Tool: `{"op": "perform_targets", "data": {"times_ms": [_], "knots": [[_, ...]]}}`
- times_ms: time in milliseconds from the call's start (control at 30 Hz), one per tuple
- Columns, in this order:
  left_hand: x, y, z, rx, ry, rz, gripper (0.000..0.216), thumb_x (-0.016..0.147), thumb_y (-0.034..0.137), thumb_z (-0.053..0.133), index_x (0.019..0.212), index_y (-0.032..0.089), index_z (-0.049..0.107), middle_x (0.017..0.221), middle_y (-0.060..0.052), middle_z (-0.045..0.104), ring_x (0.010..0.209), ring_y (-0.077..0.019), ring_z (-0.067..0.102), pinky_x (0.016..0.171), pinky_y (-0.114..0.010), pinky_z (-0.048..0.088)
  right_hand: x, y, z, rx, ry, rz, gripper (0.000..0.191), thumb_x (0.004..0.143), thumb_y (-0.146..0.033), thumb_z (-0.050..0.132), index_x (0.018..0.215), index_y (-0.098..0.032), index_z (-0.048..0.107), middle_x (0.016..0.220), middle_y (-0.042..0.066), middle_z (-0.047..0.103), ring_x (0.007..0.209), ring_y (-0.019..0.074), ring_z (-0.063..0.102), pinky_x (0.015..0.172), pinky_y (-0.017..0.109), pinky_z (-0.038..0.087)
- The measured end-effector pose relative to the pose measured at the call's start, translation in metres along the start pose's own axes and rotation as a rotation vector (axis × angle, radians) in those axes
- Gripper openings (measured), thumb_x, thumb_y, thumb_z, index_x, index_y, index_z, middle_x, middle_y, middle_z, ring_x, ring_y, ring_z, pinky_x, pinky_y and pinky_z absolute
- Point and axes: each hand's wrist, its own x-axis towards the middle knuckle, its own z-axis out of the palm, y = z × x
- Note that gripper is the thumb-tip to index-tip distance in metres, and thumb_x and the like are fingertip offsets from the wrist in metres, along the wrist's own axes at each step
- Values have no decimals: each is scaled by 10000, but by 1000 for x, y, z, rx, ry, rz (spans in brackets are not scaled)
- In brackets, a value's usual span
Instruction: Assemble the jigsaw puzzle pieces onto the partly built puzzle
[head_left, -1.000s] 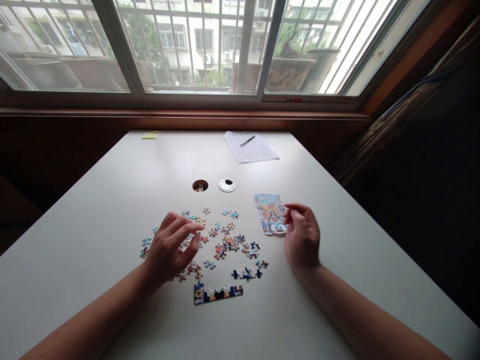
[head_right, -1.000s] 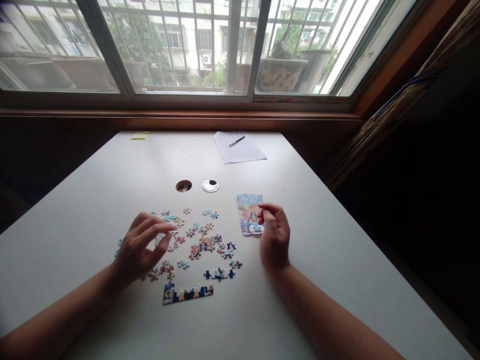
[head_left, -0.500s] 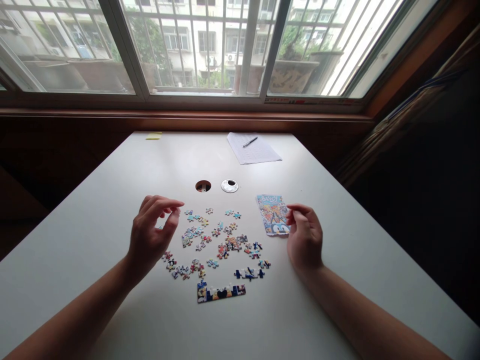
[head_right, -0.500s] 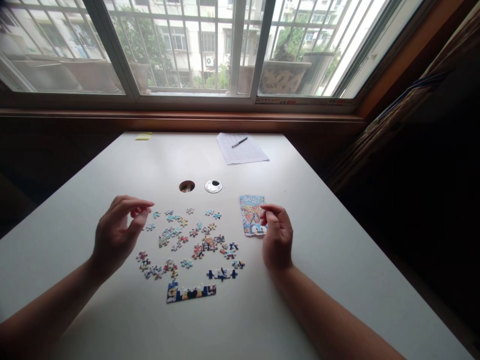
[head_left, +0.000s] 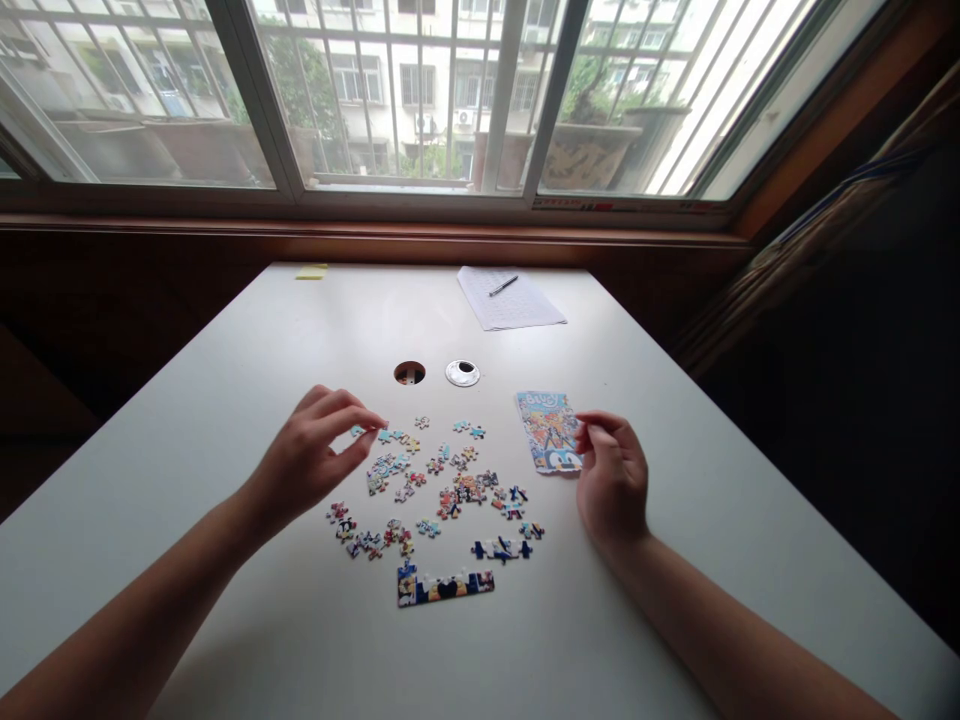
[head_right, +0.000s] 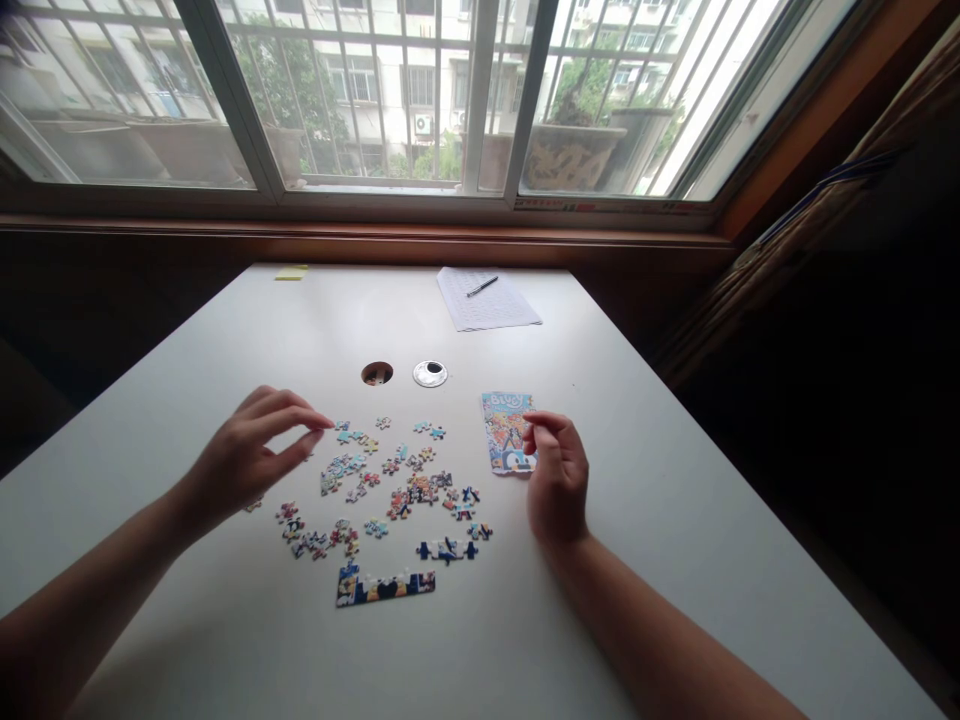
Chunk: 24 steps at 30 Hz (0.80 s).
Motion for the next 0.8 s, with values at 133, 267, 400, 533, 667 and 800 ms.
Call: {"op": "perform_targets", "data": {"times_ms": [133, 267, 400, 533, 667, 800], "knots": [[-8, 9, 33, 14, -232, 19, 130, 936, 304, 630, 1023, 246, 707, 984, -39, 663, 953, -217, 529, 795, -356, 480, -1, 0, 0, -10, -14, -1, 135, 888, -276, 559, 922, -210, 672, 771, -4, 563, 691, 140, 489, 654, 274, 388], [-10, 20, 54, 46, -289, -3, 152, 942, 318, 618, 1044, 235, 693, 1018, -52, 647, 967, -235, 511, 783, -365, 479, -3, -2, 1, -22, -35, -13, 133, 889, -281, 560, 920, -213, 670, 768, -6, 556, 689, 142, 489, 657, 276, 393], [-9, 24, 64, 68, -276, -13, 152, 937, 320, 618, 1043, 235, 687, 1023, -54, 644, 956, -242, 500, 807, -388, 470, -4, -4, 3, -30, -62, -16, 135, 898, -287, 554, 916, -219, 669, 766, -6, 551, 693, 146, 482, 665, 279, 392], [-9, 25, 71, 68, -240, -33, 146, 936, 319, 620, 1025, 228, 691, 1006, -57, 650, 950, -245, 501, 822, -403, 469, -5, -5, 4, -40, -94, -18, 133, 902, -275, 543, 910, -225, 667, 758, -9, 541, 694, 147, 479, 667, 281, 388], [-9, 26, 73, 58, -192, -6, 125, 949, 298, 603, 976, 224, 700, 966, -57, 653, 927, -234, 511, 821, -397, 472, -6, -7, 6, -77, -103, -31, 148, 907, -280, 529, 914, -224, 666, 767, -5, 548, 685, 151, 478, 657, 290, 392], [-9, 25, 72, 62, -195, 18, 120, 958, 271, 589, 973, 226, 699, 967, -54, 657, 920, -228, 515, 805, -386, 472, -8, -8, 7, -119, -131, -51, 157, 914, -281, 522, 914, -222, 668, 776, -3, 564, 704, 158, 507, 665, 299, 403]]}}
